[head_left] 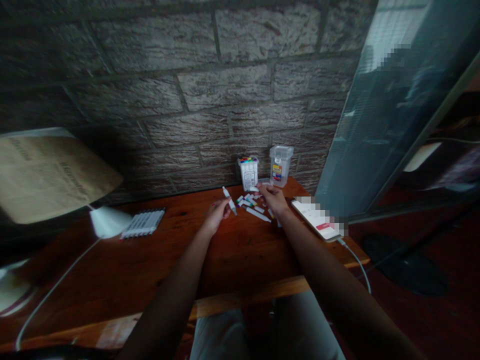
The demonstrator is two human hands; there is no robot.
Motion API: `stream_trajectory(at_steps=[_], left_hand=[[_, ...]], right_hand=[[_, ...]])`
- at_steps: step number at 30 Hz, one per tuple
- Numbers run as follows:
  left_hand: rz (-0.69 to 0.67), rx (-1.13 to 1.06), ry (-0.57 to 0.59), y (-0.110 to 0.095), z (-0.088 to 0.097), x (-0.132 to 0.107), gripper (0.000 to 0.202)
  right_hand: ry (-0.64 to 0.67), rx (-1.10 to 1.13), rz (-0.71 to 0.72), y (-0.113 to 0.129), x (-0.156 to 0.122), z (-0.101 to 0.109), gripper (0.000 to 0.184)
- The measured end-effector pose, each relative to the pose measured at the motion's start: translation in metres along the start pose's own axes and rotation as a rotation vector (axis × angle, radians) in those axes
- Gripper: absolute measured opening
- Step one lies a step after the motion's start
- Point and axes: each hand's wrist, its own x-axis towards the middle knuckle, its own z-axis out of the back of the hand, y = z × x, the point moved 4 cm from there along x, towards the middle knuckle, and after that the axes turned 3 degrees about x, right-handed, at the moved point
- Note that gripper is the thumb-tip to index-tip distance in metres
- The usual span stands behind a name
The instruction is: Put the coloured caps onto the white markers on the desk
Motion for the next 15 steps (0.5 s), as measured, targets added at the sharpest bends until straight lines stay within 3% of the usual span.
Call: stream_trajectory(at_steps=[6, 15], left_hand=[[0.013, 0.001, -0.008, 0.000, 0.000, 0.000, 0.040], [0.015, 0.026, -0.014, 0.000, 0.000, 0.000, 0.044]], right_hand=[[0.054, 0.205, -0.100, -0.006, 0.002, -0.002, 0.044], [0.207, 0.273, -0.056, -0.003, -0.005, -0.012, 0.041]])
